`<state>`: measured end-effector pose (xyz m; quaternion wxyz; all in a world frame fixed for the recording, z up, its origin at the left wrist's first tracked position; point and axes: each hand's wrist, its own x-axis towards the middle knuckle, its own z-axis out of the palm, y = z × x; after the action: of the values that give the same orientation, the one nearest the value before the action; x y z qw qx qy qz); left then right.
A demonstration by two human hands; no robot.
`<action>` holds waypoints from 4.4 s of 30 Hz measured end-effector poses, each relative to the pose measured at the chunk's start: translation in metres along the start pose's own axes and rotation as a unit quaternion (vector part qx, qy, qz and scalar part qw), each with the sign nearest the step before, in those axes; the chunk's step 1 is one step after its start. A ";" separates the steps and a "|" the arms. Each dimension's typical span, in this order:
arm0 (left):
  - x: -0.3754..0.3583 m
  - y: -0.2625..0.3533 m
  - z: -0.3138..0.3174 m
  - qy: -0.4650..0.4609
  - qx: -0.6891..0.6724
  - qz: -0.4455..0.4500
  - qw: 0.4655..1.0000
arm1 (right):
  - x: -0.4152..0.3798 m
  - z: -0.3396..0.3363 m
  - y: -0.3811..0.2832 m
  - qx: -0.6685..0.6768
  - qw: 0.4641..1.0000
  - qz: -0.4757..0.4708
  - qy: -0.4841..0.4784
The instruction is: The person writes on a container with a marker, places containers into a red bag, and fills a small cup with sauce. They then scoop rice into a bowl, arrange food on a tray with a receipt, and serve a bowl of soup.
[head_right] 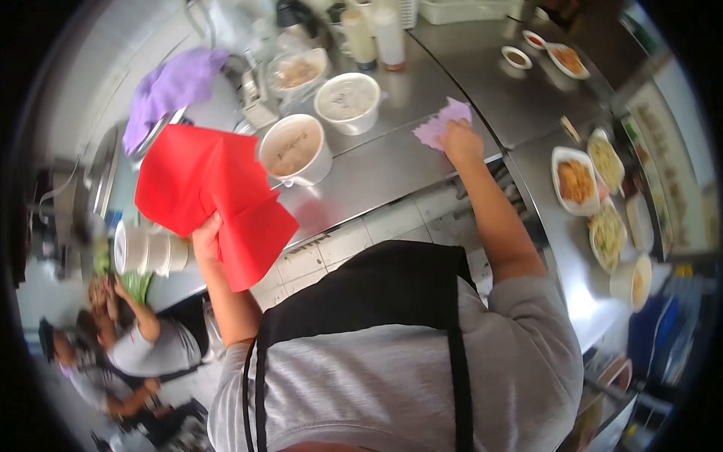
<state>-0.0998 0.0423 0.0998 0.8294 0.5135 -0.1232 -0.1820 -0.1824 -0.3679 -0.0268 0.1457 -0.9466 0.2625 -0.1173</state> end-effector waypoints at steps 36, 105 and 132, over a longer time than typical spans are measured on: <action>-0.046 -0.065 -0.125 0.293 0.505 0.197 0.787 | -0.057 0.026 -0.248 0.698 0.694 -0.027 -0.172; 0.019 0.048 -0.075 0.108 0.040 -0.094 0.989 | -0.043 0.042 -0.270 0.228 0.903 -0.288 -0.224; 0.025 0.010 -0.167 0.068 -0.226 -0.056 0.970 | 0.044 -0.034 -0.307 0.268 0.773 -0.225 -0.529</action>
<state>-0.0107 0.1703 0.0354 0.9189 0.3301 0.0064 -0.2157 -0.0143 -0.1470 0.1148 0.4792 -0.8135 -0.1189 0.3072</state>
